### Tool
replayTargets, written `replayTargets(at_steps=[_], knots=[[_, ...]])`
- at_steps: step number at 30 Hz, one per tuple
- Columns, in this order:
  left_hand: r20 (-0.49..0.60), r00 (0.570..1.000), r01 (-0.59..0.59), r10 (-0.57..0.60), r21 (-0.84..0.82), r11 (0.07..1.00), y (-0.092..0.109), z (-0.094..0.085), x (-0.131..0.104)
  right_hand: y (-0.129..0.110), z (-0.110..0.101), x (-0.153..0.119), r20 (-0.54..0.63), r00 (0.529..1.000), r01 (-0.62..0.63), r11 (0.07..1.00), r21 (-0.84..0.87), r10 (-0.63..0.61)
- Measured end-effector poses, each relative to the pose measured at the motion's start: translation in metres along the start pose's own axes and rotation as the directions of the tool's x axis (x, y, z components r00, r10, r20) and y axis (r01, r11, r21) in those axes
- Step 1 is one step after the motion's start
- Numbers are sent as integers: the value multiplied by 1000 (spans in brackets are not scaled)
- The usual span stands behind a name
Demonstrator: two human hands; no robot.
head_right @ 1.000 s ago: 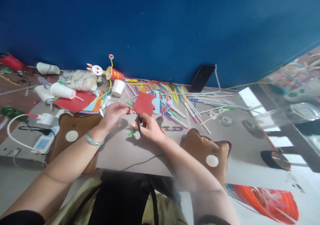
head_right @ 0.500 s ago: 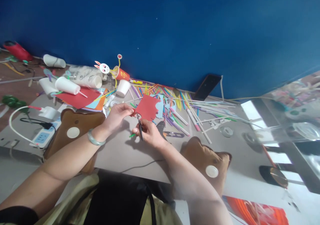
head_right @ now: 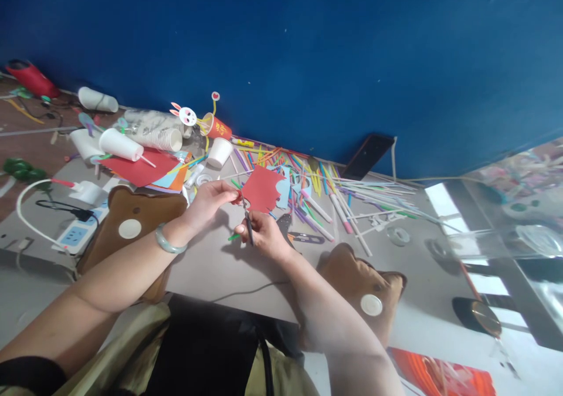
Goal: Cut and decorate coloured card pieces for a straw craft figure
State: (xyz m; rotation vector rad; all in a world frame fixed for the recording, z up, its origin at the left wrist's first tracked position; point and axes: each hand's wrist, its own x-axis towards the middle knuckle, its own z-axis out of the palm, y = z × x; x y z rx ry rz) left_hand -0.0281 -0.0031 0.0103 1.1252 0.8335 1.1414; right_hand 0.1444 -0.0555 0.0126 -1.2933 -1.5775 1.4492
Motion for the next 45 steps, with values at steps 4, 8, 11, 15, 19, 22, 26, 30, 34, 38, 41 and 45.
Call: replayTargets(at_steps=[4, 8, 11, 15, 19, 22, 26, 30, 34, 38, 41, 45], knots=[[0, 1000, 4, -4, -10, 1000, 0, 0, 0, 0, 0, 0, 0, 1000, -14, 1000, 15, 14], [-1, 1000, 6, -6, -28, 1000, -2, 0, 0, 1, 0, 0, -1, 1000, -22, 1000, 14, 22], [2, 1000, 5, -5, -28, 1000, -3, -1, 0, 3, 1, 0, -1, 1000, -20, 1000, 8, 20], [6, 1000, 8, -8, -19, 1000, -5, -2, 1, 5, 0, 1, 8, 1000, 3, 1000, -10, -3], [4, 1000, 13, -13, -22, 1000, -6, -2, 1, 8, -2, 2, 5, 1000, 11, 1000, -28, -11], [5, 1000, 14, -14, -26, 1000, -5, -1, 1, 9, -2, 2, 10, 1000, -4, 1000, -28, 4], [1, 1000, 11, -11, -29, 1000, -4, -1, 1, 10, -3, 2, 9, 1000, 1, 1000, -24, -1], [2, 1000, 11, -11, -26, 1000, -6, -2, 2, 10, -3, 2, 11, 1000, 12, 999, -30, -11], [1, 1000, 10, -10, -19, 1000, -7, -3, 2, 10, -3, 2, 19, 1000, 5, 1000, -23, -4], [3, 1000, 14, -14, -14, 1000, -7, -3, 2, 9, -4, 2, 20, 1000, 18, 999, -31, -18], [2, 1000, 14, -14, -20, 1000, -5, -4, 2, 7, -4, 1, 24, 1000, 22, 999, -45, -21], [10, 1000, 13, -13, -18, 1000, -4, -4, 2, 7, -5, 1, 36, 999, 25, 998, -51, -23]])
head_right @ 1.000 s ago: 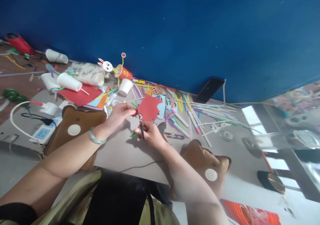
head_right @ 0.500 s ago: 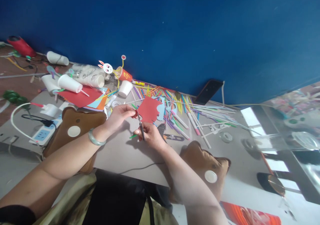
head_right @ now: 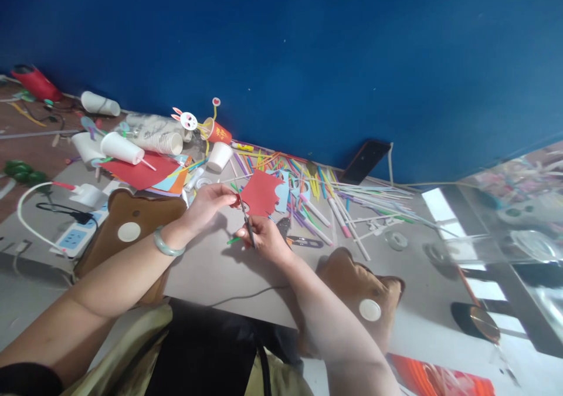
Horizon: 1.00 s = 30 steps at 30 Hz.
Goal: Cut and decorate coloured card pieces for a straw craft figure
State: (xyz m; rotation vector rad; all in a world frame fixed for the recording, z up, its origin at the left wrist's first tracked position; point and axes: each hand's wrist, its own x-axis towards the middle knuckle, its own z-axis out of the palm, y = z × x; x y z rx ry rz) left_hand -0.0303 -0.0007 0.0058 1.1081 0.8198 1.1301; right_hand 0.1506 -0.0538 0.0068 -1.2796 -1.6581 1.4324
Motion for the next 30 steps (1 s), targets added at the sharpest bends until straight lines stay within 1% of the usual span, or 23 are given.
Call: replayTargets(at_steps=[9, 23, 30], knots=[[4, 1000, -19, 19, 10, 1000, 2, 0, 0, 1, -1, -1, 5, 1000, -9, 1000, 27, 8], [-23, 1000, -8, 9, 7, 1000, 5, 1, 0, 1, -1, -1, 5, 1000, -2, 1000, -9, 2], [-24, 999, -36, 36, 3, 999, 4, 1, 0, 3, -1, -1, 3, 1000, -5, 1000, 16, 5]])
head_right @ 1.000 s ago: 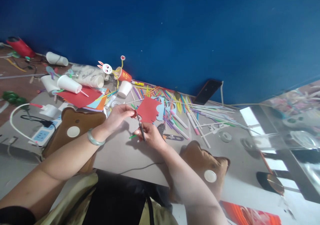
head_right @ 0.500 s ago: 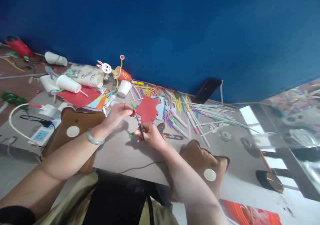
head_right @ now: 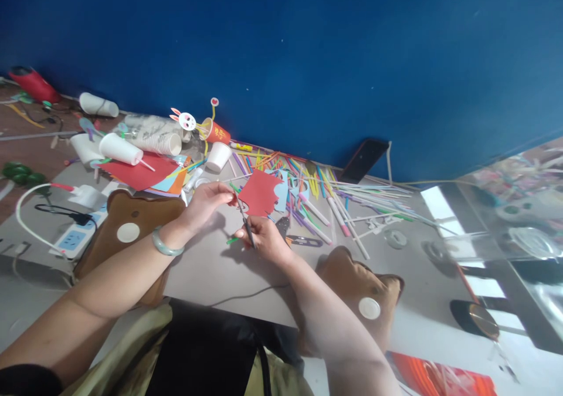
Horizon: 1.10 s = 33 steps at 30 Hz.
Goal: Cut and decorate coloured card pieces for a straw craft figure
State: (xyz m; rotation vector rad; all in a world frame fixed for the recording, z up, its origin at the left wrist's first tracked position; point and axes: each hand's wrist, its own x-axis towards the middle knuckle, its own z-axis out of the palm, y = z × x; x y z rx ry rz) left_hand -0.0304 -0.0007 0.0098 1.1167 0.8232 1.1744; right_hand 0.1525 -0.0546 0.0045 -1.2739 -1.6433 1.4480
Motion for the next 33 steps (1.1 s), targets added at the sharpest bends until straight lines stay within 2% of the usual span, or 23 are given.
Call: replayTargets(at_steps=[33], knots=[[-38, 999, 3, -3, 10, 1000, 3, -2, 2, 2, 1, 2, -17, 1000, -26, 1000, -10, 26]])
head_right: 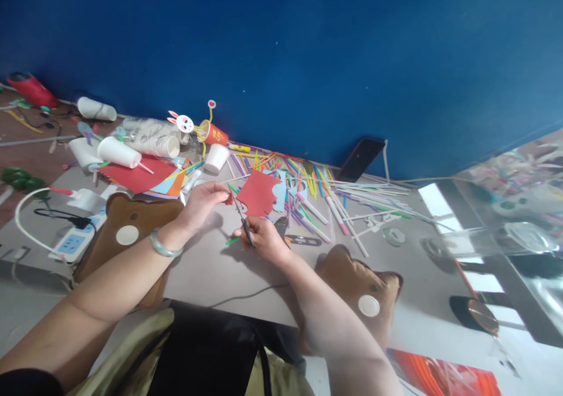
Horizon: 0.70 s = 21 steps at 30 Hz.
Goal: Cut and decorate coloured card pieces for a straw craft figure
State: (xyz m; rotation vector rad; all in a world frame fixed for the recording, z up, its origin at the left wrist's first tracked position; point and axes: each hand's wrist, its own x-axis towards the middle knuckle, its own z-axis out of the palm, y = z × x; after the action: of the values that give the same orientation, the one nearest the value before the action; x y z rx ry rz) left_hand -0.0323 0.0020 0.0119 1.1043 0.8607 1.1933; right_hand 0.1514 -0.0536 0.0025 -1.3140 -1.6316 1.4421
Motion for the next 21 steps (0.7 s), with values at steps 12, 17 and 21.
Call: replayTargets(at_steps=[12, 17, 21], knots=[[75, 994, 62, -75, 165, 984, -13, 2, -4, -3, 2, 3, -449, 893, 131, 965, 228, -16], [157, 984, 47, -87, 242, 969, -18, 1, -6, 1, 3, 6, -441, 898, 170, 923, 345, -1], [199, 975, 43, -98, 261, 964, -17, 3, -9, 1, 4, 6, -440, 898, 152, 925, 348, 19]])
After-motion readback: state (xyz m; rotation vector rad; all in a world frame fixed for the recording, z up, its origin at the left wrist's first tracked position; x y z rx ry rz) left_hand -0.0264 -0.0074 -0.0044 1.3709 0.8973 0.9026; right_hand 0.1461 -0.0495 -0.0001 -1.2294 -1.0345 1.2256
